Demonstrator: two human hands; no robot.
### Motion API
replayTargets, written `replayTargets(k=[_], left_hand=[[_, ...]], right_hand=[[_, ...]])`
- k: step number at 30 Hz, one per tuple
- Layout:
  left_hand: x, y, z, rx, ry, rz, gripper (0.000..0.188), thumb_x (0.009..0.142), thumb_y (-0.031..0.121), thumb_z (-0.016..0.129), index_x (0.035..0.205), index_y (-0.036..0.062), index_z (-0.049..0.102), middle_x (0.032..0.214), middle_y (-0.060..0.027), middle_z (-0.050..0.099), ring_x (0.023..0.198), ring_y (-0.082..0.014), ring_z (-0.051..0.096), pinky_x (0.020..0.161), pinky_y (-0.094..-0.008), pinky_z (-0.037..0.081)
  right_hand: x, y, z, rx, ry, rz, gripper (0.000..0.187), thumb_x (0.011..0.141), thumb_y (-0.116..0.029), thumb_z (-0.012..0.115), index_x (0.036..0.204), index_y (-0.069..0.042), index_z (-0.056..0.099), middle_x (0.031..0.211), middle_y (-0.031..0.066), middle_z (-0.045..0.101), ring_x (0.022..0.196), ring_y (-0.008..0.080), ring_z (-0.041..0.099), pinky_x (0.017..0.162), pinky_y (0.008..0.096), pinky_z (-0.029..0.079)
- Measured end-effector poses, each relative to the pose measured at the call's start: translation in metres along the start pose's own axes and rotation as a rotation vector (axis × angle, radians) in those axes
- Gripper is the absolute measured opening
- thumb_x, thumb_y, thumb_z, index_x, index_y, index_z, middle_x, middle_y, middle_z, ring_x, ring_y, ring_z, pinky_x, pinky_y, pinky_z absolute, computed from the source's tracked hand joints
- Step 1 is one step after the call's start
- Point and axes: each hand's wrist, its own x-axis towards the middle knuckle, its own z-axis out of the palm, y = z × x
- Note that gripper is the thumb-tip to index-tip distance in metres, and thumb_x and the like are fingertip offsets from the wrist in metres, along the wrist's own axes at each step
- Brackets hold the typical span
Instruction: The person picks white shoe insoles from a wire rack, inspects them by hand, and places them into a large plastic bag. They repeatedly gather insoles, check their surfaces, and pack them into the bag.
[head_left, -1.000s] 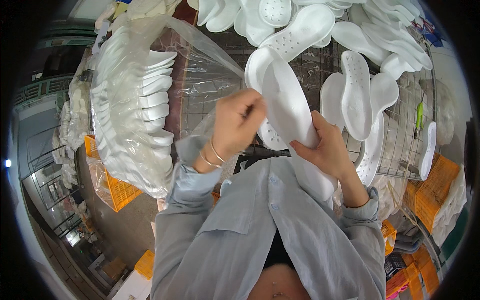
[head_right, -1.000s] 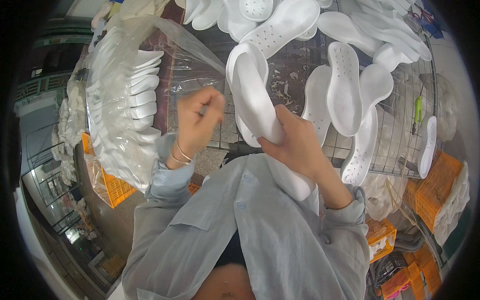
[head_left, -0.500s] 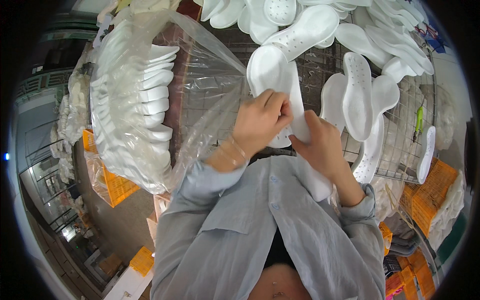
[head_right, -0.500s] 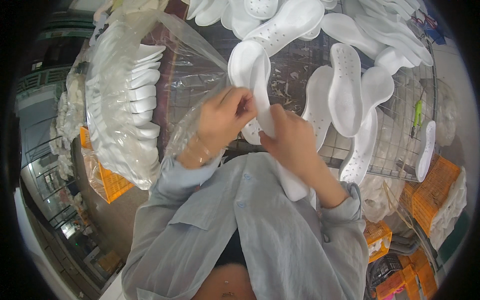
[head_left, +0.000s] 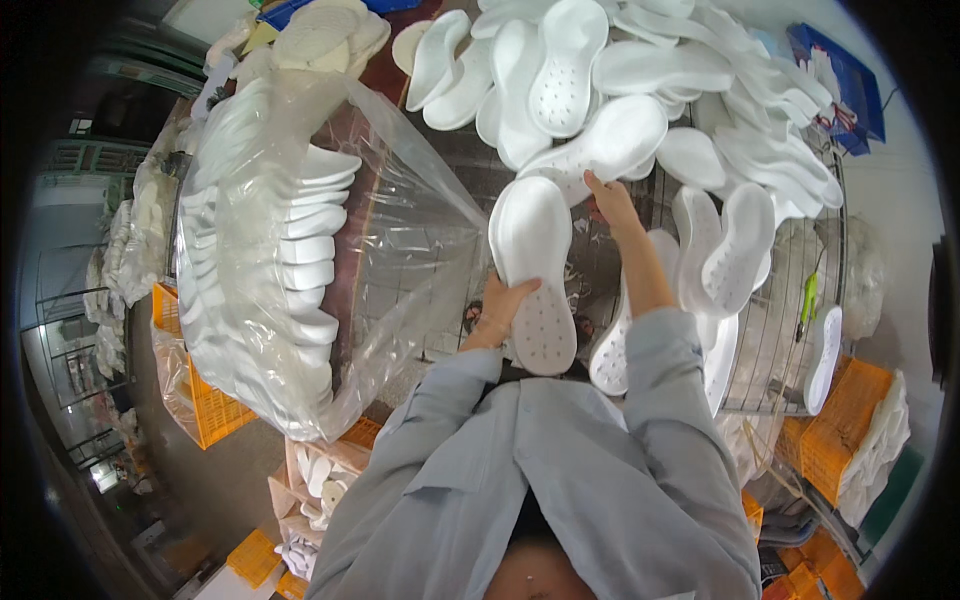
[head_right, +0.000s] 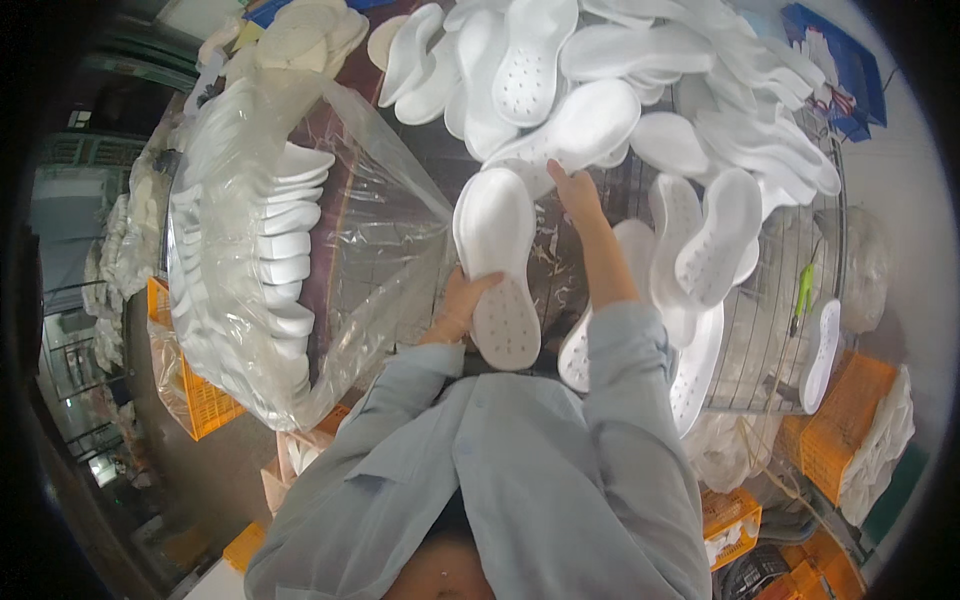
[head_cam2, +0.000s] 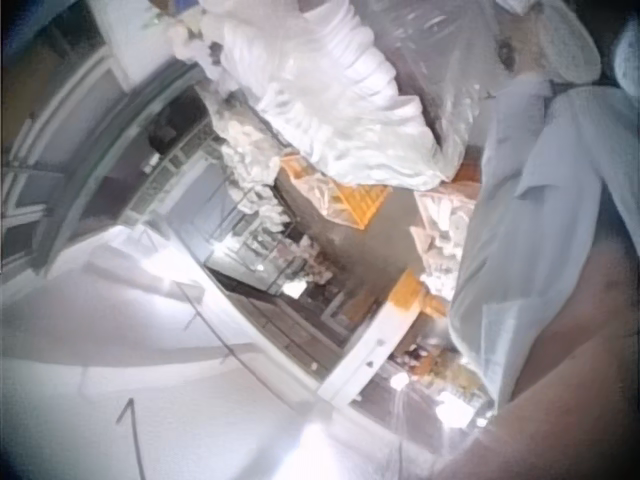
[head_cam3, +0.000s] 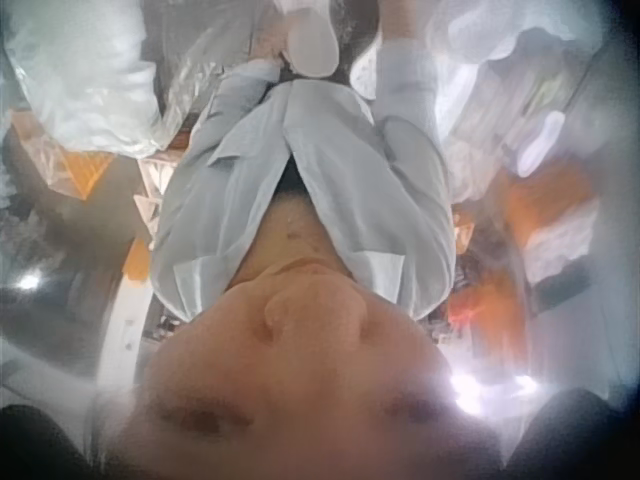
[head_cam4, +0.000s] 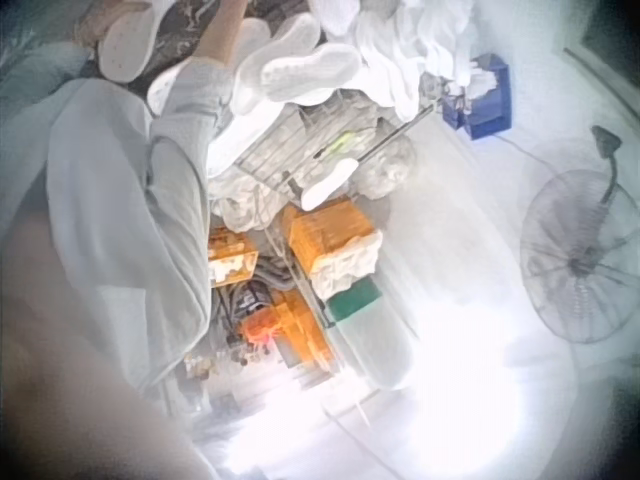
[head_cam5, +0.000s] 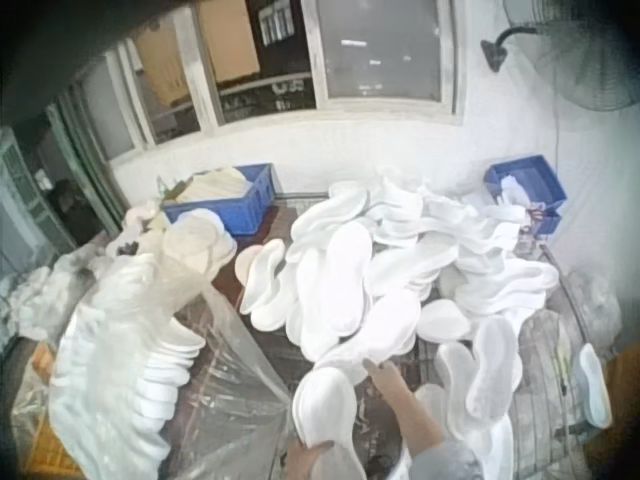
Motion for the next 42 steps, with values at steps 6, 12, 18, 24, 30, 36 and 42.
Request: replayTargets(k=[6,12,18,24,30,36,42], left_hand=[[-0.037,0.051,-0.133,-0.447,-0.056,-0.140,0.051,0.081,0.024,0.064,0.123,-0.0041,0.053,0.113,-0.0134,0.061,0.104,-0.0251,0.059,0.092,-0.0371,0.047],[0.003,0.061,-0.132,-0.229,0.170,-0.213,0.050,0.083,0.029,0.059,0.122,-0.0032,0.055,0.112,-0.0155,0.062,0.096,-0.0230,0.062,0.088,-0.0354,0.049],[0.060,0.021,-0.075,-0.065,-0.041,-0.113,0.047,0.078,0.020,0.067,0.116,-0.0046,0.056,0.097,-0.0130,0.064,0.087,-0.0220,0.064,0.077,-0.0325,0.051],[0.036,0.043,-0.120,-0.171,0.045,-0.001,0.043,0.081,0.013,0.060,0.120,-0.0040,0.052,0.103,-0.0146,0.063,0.093,-0.0235,0.064,0.078,-0.0335,0.054],[0.010,0.037,-0.126,-0.429,-0.059,-0.282,0.065,0.081,0.018,0.062,0.135,-0.0040,0.035,0.124,-0.0204,0.051,0.112,-0.0277,0.054,0.094,-0.0359,0.045],[0.002,0.051,-0.135,-0.259,0.045,-0.147,0.071,0.082,0.021,0.062,0.138,-0.0052,0.028,0.130,-0.0218,0.045,0.119,-0.0297,0.048,0.099,-0.0373,0.040],[-0.035,0.109,-0.176,-0.125,0.350,0.187,0.078,0.082,0.024,0.063,0.141,-0.0064,0.022,0.136,-0.0231,0.040,0.125,-0.0316,0.042,0.104,-0.0388,0.035]], right_hand=[[-0.014,-0.003,-0.065,-0.025,-0.127,0.058,0.048,0.080,-0.034,0.071,0.104,0.007,0.060,0.077,0.0064,0.061,0.064,0.0137,0.057,0.051,0.0275,0.044],[-0.003,-0.064,-0.051,-0.340,0.155,-0.425,0.079,0.080,-0.050,0.067,0.125,0.011,0.046,0.117,0.0278,0.055,0.111,0.0368,0.053,0.094,0.0405,0.041],[0.093,-0.118,0.056,-0.556,0.435,-0.467,0.102,0.069,-0.053,0.072,0.143,0.001,0.026,0.137,0.0405,0.020,0.128,0.0496,0.031,0.108,0.0493,0.029],[-0.108,-0.144,0.010,-0.330,-0.033,-0.837,0.085,0.072,-0.048,0.071,0.139,-0.006,0.040,0.138,0.0285,0.035,0.117,0.0434,0.040,0.100,0.0549,0.030],[-0.017,-0.094,0.060,-0.237,0.118,-0.455,0.099,0.068,-0.045,0.080,0.138,0.008,0.034,0.131,0.0311,0.044,0.122,0.0385,0.043,0.104,0.0442,0.034],[0.051,-0.089,0.089,-0.339,0.046,-0.342,0.116,0.059,-0.042,0.085,0.141,0.008,0.020,0.131,0.0318,0.042,0.116,0.0428,0.049,0.098,0.0433,0.042],[-0.043,-0.094,-0.018,-0.605,-0.574,-0.203,0.057,0.071,-0.038,0.076,0.109,0.000,0.061,0.098,0.0191,0.064,0.099,0.0332,0.061,0.085,0.0408,0.047]])
